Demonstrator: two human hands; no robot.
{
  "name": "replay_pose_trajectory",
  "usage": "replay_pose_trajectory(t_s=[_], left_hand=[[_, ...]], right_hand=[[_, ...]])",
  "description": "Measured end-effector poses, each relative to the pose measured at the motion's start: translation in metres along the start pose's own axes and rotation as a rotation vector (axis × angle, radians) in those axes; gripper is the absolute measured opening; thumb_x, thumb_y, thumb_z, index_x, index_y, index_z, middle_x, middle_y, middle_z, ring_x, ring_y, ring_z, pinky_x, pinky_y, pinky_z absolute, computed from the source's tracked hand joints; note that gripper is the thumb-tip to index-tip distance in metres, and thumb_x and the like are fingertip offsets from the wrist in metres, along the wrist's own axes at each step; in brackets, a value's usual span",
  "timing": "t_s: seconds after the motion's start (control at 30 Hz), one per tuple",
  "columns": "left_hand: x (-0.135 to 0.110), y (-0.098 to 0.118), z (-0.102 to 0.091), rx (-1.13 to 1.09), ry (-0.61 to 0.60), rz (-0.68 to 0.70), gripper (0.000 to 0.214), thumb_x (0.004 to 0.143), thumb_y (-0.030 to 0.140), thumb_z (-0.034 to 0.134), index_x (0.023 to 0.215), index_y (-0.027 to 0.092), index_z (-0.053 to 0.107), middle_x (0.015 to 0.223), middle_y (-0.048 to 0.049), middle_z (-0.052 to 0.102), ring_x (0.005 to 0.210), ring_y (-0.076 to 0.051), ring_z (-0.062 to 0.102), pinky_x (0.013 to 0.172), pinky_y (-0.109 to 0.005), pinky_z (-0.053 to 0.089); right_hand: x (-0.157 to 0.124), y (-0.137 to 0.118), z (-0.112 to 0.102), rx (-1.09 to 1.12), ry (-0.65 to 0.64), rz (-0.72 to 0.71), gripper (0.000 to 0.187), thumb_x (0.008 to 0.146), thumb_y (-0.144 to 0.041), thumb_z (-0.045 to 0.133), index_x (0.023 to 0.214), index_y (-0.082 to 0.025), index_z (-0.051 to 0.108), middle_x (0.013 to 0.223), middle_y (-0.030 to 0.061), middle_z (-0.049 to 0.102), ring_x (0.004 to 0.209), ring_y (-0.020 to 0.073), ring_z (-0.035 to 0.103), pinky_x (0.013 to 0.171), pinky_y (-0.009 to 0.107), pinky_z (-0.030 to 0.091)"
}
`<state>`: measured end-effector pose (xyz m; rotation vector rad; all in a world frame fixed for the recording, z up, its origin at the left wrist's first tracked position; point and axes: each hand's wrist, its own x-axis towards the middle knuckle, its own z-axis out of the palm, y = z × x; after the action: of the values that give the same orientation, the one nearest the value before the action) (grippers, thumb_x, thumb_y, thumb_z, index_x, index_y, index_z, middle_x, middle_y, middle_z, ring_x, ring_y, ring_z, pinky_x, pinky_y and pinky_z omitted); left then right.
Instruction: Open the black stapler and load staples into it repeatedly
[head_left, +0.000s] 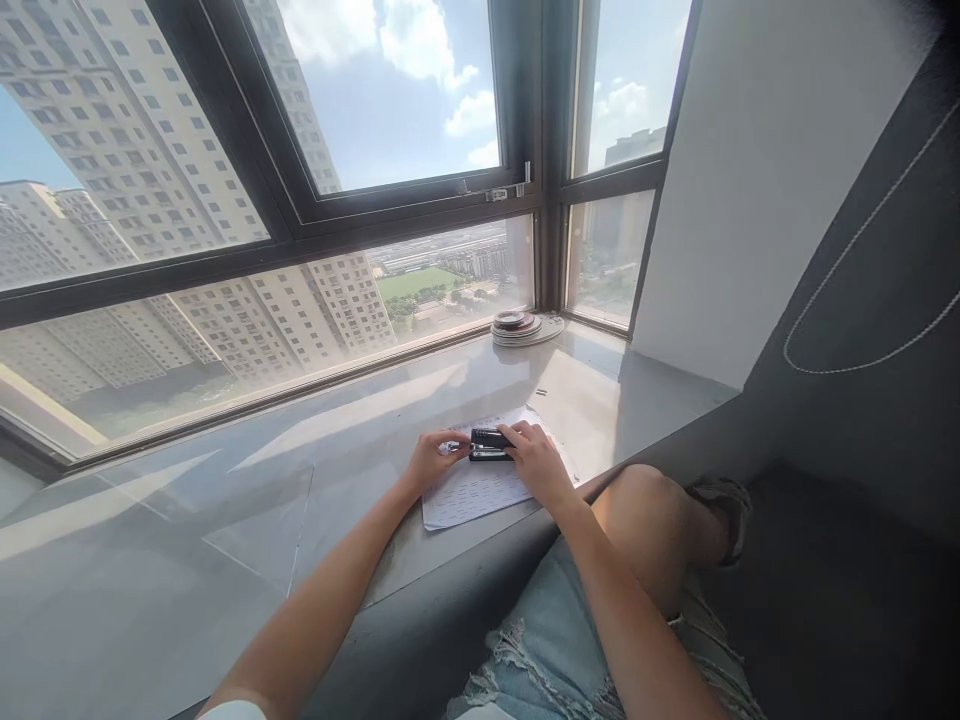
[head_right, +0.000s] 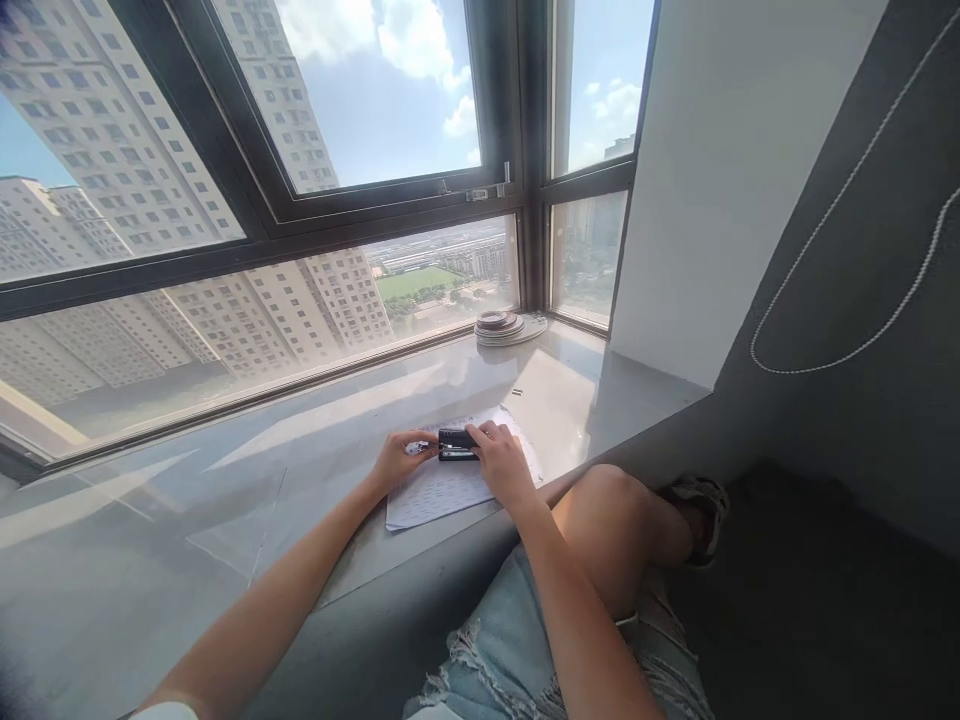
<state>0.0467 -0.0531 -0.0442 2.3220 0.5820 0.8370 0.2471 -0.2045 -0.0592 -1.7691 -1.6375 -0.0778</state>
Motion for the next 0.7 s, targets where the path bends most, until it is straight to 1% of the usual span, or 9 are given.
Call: replay_pose_trajectory(t_s=[0.13, 0.33, 0.47, 0.6, 0.7], left_hand=[[0.002, -0.006, 0.002, -0.032, -0.038, -0.041, 0.026, 0.085, 0.044, 0.076, 0.102, 0.025, 0.081, 0.102, -0.0056, 0.081, 0.097, -0.028, 0.075, 0.091, -0.042, 0.058], [0.003, -0.012, 0.002, -0.013, -0.048, -0.076, 0.021, 0.085, 0.041, 0.076, 0.097, 0.026, 0.083, 0.095, -0.0044, 0.081, 0.088, -0.025, 0.074, 0.081, -0.037, 0.055], [0.004, -0.011, 0.0, -0.054, -0.081, -0.092, 0.024, 0.084, 0.043, 0.076, 0.096, 0.024, 0.082, 0.096, -0.0053, 0.081, 0.091, -0.025, 0.073, 0.078, -0.034, 0.053], [0.007, -0.015, -0.001, -0.135, -0.117, -0.124, 0.029, 0.083, 0.047, 0.077, 0.094, 0.021, 0.081, 0.094, -0.0067, 0.08, 0.084, -0.022, 0.071, 0.07, -0.031, 0.051], [0.008, -0.018, -0.002, -0.152, -0.126, -0.141, 0.029, 0.082, 0.047, 0.078, 0.092, 0.02, 0.08, 0.093, -0.0065, 0.079, 0.081, -0.02, 0.069, 0.068, -0.029, 0.049]], right_hand=[[-0.002, 0.0, -0.001, 0.055, 0.013, 0.021, 0.044, 0.101, -0.018, 0.047, 0.14, -0.034, 0.06, 0.122, 0.0077, 0.065, 0.106, 0.0294, 0.054, 0.091, 0.044, 0.05], [-0.003, 0.0, -0.002, 0.126, 0.021, 0.026, 0.044, 0.1, -0.018, 0.048, 0.14, -0.033, 0.061, 0.121, 0.0076, 0.065, 0.106, 0.0295, 0.054, 0.093, 0.045, 0.051], [-0.003, 0.003, 0.001, 0.16, 0.033, 0.031, 0.044, 0.1, -0.018, 0.049, 0.14, -0.034, 0.061, 0.12, 0.0074, 0.064, 0.106, 0.0291, 0.053, 0.094, 0.044, 0.051], [-0.003, 0.006, 0.004, 0.178, 0.04, 0.037, 0.045, 0.099, -0.016, 0.052, 0.14, -0.033, 0.062, 0.12, 0.0062, 0.064, 0.105, 0.0276, 0.052, 0.096, 0.044, 0.05], [-0.003, 0.006, 0.004, 0.194, 0.043, 0.033, 0.044, 0.099, -0.016, 0.053, 0.14, -0.032, 0.061, 0.12, 0.0058, 0.063, 0.105, 0.0267, 0.051, 0.098, 0.043, 0.05]])
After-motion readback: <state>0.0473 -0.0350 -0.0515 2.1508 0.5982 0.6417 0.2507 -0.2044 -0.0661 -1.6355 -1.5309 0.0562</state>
